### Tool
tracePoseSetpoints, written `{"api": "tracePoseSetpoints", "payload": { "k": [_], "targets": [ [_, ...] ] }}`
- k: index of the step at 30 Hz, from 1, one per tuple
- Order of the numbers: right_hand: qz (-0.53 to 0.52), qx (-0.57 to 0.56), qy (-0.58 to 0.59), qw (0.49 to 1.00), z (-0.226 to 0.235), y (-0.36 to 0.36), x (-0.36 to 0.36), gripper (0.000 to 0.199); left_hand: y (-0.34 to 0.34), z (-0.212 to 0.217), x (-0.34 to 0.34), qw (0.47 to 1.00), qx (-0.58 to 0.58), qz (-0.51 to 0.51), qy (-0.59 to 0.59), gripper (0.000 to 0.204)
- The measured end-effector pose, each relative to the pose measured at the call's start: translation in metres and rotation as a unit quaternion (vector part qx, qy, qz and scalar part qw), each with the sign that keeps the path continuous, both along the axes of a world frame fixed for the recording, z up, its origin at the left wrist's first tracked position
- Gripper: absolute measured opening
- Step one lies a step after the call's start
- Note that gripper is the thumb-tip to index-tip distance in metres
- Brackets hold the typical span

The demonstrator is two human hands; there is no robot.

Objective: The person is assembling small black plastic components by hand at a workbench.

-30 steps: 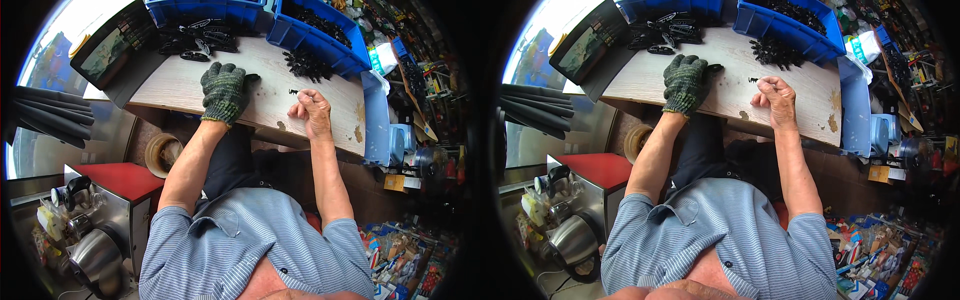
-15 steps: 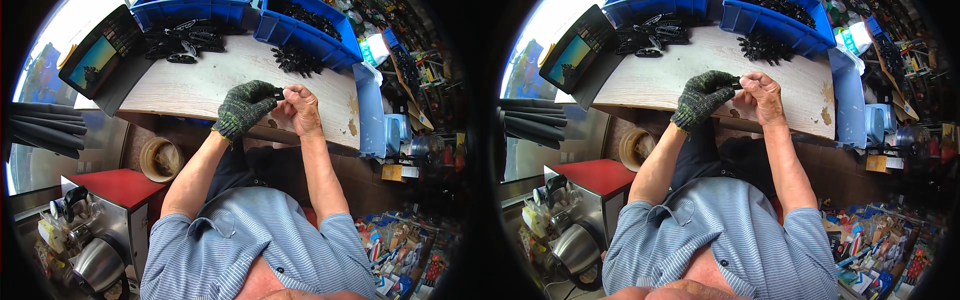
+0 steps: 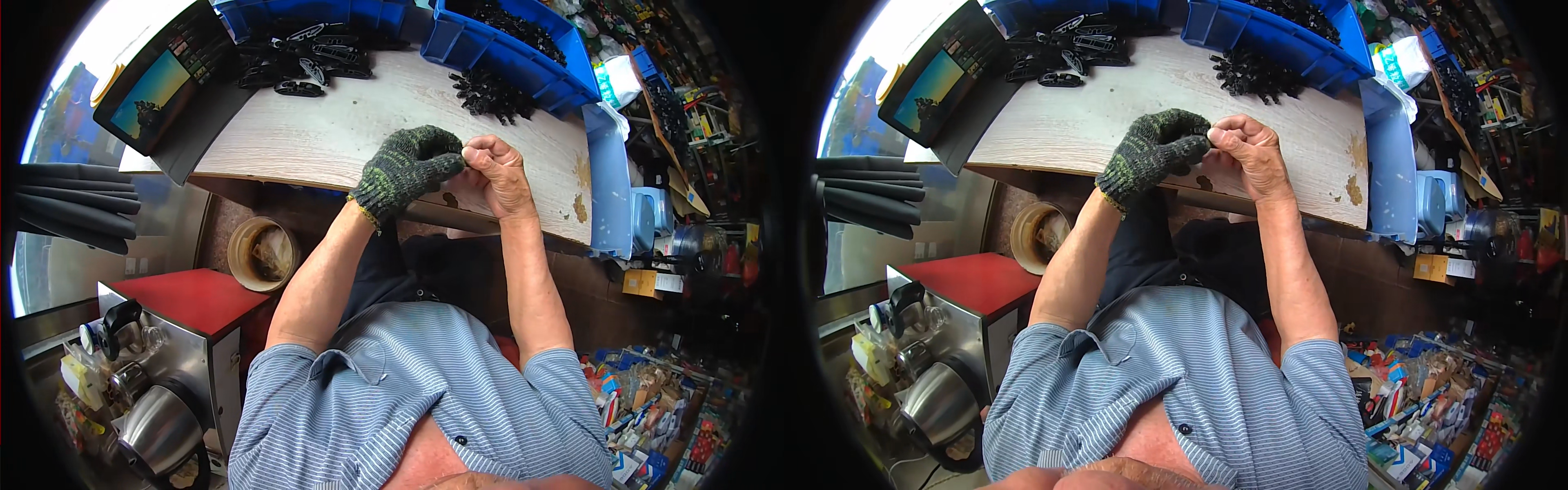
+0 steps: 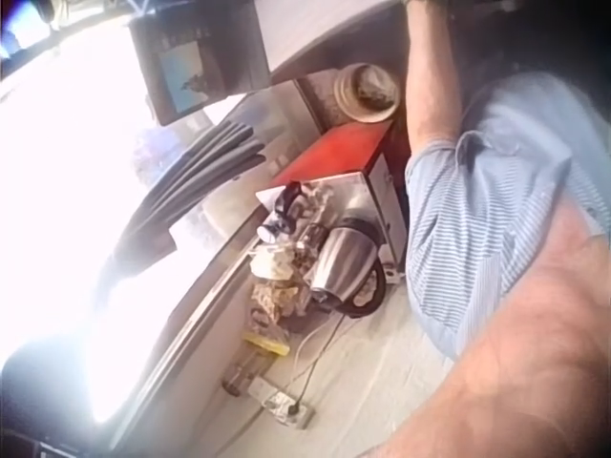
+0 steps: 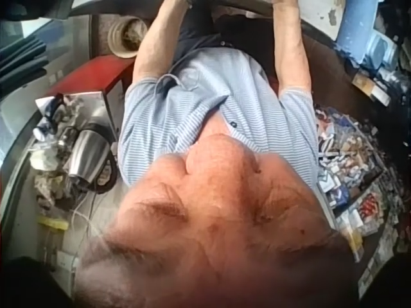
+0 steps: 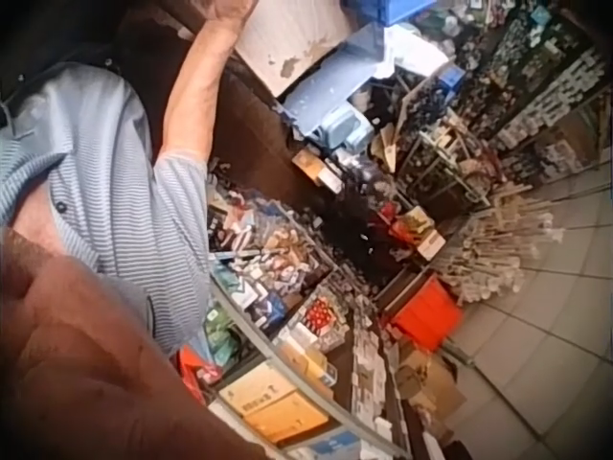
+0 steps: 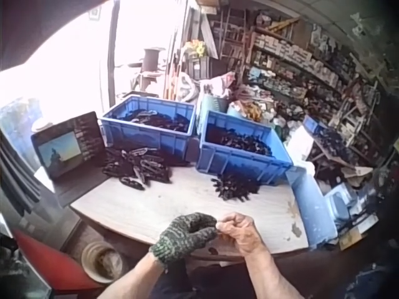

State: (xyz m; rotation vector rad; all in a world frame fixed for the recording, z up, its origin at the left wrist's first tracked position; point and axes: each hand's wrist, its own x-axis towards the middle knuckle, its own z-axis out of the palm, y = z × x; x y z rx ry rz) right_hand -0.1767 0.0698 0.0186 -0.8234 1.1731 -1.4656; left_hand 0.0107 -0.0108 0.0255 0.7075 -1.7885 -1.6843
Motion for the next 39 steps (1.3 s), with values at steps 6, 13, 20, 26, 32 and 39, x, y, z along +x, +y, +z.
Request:
{"api": "tracePoseSetpoints", "payload": {
  "k": [6,13,20,26,32,39],
  "targets": [
    [0.025,-0.006,-0.021,0.999,-0.007,0.0,-0.005,0.009,0.001,-0.005,-0.008,0.997,0.071,0.036,0.005,0.033],
    [0.003,0.077,0.082,0.994,0.016,-0.005,0.013,0.029,0.005,-0.013,-0.007,0.985,0.109,0.104,0.088,0.026],
    [0.002,0.033,0.125,0.992,0.007,0.0,0.014,0.042,0.009,-0.013,-0.008,0.98,0.135,0.09,0.111,0.027],
    [-0.018,0.017,0.114,0.993,0.001,0.004,0.012,0.038,0.007,-0.018,-0.008,0.989,0.111,0.056,0.084,0.024],
    [-0.126,0.002,0.019,0.992,0.008,0.02,-0.015,0.034,-0.045,-0.011,0.043,0.796,-0.484,0.337,-0.136,0.027],
    [-0.439,0.055,-0.038,0.896,0.01,0.039,-0.096,0.031,-0.097,-0.017,0.097,0.715,-0.562,0.274,-0.313,0.03]
  ]
}}
